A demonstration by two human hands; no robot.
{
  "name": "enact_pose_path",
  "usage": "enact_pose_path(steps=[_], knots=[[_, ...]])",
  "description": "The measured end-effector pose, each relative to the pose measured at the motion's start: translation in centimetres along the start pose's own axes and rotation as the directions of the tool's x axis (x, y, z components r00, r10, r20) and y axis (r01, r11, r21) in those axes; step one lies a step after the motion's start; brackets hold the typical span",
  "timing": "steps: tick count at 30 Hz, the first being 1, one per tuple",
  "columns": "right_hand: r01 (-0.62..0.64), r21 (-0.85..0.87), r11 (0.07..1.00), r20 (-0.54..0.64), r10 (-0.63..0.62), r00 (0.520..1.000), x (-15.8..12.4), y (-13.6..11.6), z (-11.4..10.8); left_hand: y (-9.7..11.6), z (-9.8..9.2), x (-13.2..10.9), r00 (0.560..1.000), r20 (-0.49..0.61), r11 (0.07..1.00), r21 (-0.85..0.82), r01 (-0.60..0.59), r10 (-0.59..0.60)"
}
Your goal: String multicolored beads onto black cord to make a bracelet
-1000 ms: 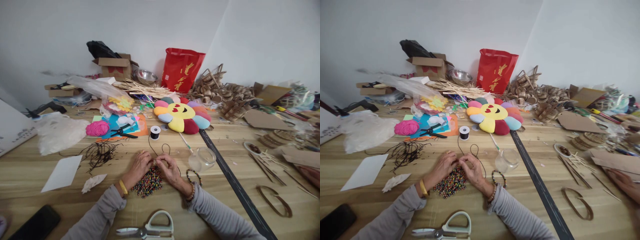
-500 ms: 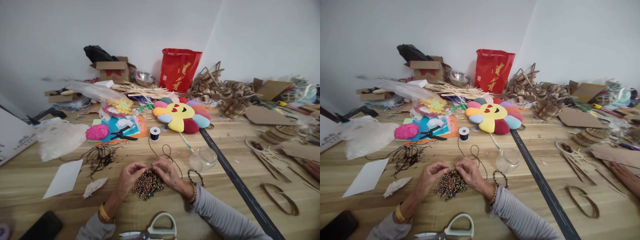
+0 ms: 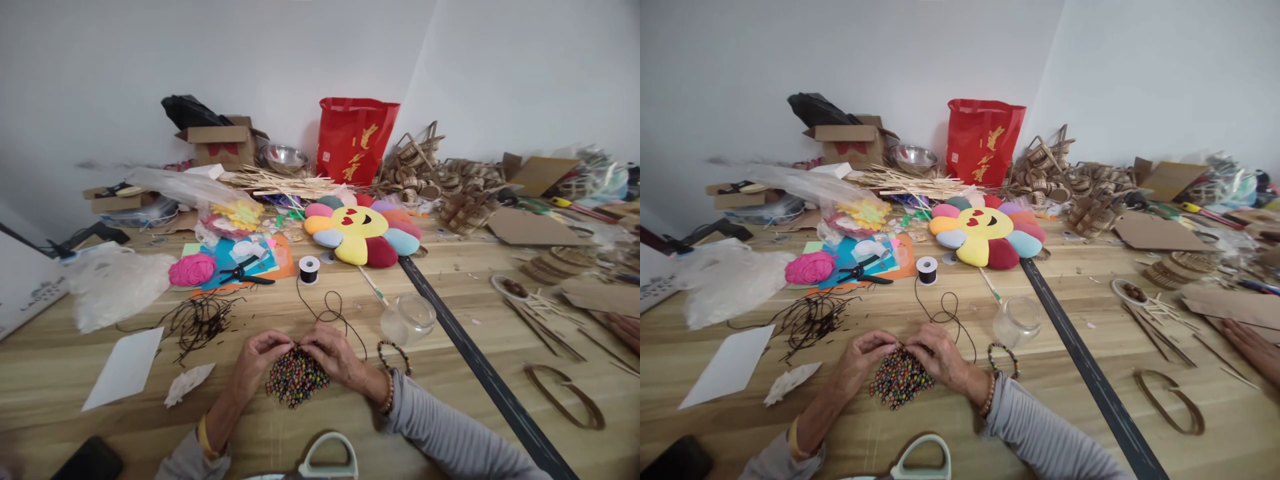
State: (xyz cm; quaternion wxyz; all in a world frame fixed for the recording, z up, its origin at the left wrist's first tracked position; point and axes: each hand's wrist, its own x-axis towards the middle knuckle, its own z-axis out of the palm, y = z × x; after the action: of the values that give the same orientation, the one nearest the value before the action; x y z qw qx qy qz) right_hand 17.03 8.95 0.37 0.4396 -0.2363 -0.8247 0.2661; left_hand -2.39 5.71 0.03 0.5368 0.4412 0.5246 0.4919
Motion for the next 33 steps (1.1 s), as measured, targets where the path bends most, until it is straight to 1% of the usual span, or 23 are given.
enact_pose_path(steps=[4, 14, 22, 33], knots=[[0.000, -0.022, 1.000, -0.006, 0.000, 1.000, -0.20, -0.03, 0.03, 0.26, 0.19, -0.03, 0.999, 0.013, 0.999, -0.028, 0.029, -0.029], [0.025, -0.031, 0.999, 0.015, -0.024, 1.000, -0.46, 0.14, 0.14, 0.03, 0.05, 0.03, 1.000, 0.015, 1.000, -0.002, 0.021, -0.021], [0.046, -0.029, 0.999, 0.009, -0.046, 0.999, -0.31, 0.05, 0.16, 0.38, 0.21, -0.01, 0.999, 0.034, 1.000, 0.021, 0.023, -0.023], [0.027, -0.030, 0.999, 0.032, -0.026, 0.999, -0.53, 0.52, 0.39, 0.51, 0.31, -0.07, 0.999, 0.044, 1.000, 0.008, 0.029, -0.029]])
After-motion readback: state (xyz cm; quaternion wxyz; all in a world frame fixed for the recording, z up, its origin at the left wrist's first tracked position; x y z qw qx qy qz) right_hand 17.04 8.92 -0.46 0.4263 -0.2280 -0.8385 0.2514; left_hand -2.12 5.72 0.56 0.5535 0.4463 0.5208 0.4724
